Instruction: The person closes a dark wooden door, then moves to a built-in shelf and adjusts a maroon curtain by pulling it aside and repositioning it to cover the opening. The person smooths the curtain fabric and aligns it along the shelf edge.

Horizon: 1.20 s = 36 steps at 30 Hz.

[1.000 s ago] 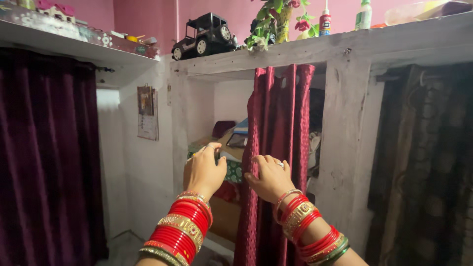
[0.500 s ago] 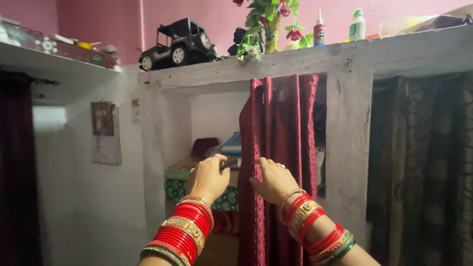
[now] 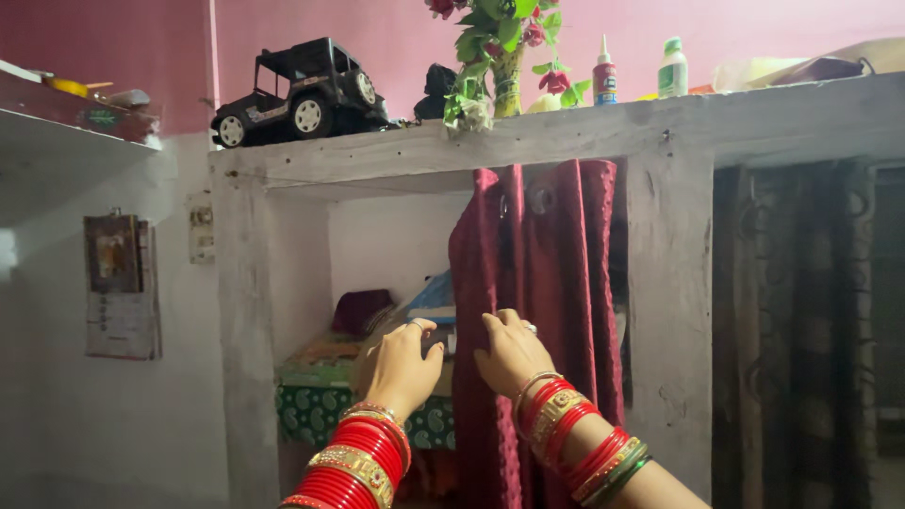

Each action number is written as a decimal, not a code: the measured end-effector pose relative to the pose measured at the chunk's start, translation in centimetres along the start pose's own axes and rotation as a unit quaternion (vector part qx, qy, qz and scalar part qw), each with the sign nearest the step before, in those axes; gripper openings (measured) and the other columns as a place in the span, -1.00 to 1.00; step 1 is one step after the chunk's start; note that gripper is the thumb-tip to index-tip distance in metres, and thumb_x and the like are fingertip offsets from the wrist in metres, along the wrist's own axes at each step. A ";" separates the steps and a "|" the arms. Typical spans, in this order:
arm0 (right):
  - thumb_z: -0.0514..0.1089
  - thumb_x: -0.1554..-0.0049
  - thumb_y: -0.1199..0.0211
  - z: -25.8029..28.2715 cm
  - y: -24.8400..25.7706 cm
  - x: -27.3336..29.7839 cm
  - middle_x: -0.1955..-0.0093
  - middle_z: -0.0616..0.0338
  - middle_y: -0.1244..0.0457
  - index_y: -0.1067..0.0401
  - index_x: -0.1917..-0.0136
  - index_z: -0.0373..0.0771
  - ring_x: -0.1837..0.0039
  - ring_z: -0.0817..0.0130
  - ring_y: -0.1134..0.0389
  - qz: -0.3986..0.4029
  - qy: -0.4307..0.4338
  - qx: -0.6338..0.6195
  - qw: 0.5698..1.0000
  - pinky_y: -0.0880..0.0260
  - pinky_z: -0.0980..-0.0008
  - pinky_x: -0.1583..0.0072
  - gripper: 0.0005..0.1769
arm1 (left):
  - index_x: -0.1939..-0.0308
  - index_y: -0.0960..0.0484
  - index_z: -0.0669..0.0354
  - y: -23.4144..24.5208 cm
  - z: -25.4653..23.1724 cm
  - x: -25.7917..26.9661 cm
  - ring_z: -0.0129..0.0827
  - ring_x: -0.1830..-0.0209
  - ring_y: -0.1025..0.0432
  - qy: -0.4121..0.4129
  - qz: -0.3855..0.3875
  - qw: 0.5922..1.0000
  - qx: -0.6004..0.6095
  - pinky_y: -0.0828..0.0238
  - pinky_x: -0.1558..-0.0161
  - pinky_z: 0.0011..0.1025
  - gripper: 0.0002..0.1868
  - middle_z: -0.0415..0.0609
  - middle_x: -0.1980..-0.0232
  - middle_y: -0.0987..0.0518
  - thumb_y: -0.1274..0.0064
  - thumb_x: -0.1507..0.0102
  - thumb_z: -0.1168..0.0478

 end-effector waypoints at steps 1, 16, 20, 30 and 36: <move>-0.06 -0.01 -0.35 0.1 -0.6 -0.2 -0.31 -0.12 -0.22 -0.30 -0.37 -0.28 -0.34 -0.10 -0.25 0.002 0.016 -0.023 1.000 -0.33 0.10 -0.32 -0.31 | 0.01 -0.65 0.21 -0.3 0.5 -0.3 -0.04 -0.03 -0.57 0.002 -0.004 1.000 0.012 -0.48 -0.10 -0.19 -0.66 0.11 0.02 -0.69 -0.16 -0.18 0.14; -0.31 0.03 -0.20 4.2 -0.4 -3.1 -0.35 -0.13 -0.30 -0.04 -0.45 -0.28 -0.40 -0.06 -0.33 0.107 0.133 -0.294 0.940 -0.33 0.17 -0.36 -0.21 | -0.53 -0.11 -0.27 -3.6 -0.3 -5.0 0.13 -0.02 -0.54 -0.016 0.052 0.998 0.007 -0.47 -0.03 -0.03 -0.11 0.26 -0.03 -0.62 -0.02 -0.16 0.38; -0.29 0.07 -0.25 2.2 2.3 -3.5 -0.29 -0.20 -0.28 -0.17 -0.38 -0.32 -0.38 -0.15 -0.26 -0.002 0.171 -0.183 0.968 -0.25 0.10 -0.37 -0.26 | -0.54 -0.15 -0.45 -3.2 -0.5 -4.8 0.07 0.08 -0.57 -0.024 0.050 0.984 -0.168 -0.51 0.04 -0.01 -0.19 0.13 -0.03 -0.57 0.19 -0.28 0.43; -0.16 0.16 -0.36 -2.4 5.7 -3.5 -0.47 -0.14 0.00 -0.17 -0.38 -0.23 -0.54 -0.13 0.03 -0.219 0.011 0.055 0.974 0.02 -0.14 -0.46 -0.15 | -0.58 -0.09 -0.43 -0.1 10.4 -7.8 -0.07 0.11 -0.62 0.084 0.040 0.928 -0.360 -0.59 0.05 -0.08 -0.31 0.06 -0.09 -0.52 0.24 -0.39 0.26; 0.02 0.02 -0.48 -3.3 3.8 -4.8 -0.68 -0.07 0.47 0.30 -0.64 0.03 -0.65 -0.21 0.34 -0.152 -0.202 0.083 0.964 0.19 -0.35 -0.43 0.23 | -0.60 0.01 -0.43 1.4 15.2 -8.8 -0.07 0.06 -0.62 0.108 0.047 0.921 -0.371 -0.60 0.03 -0.07 -0.27 0.04 -0.19 -0.48 0.25 -0.37 0.25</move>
Point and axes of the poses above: each hand's wrist, its own x-axis away from the middle knuckle, its own y-axis out of the back of the hand, z = x × y, the point moved 10 cm from there along -x, towards the middle knuckle
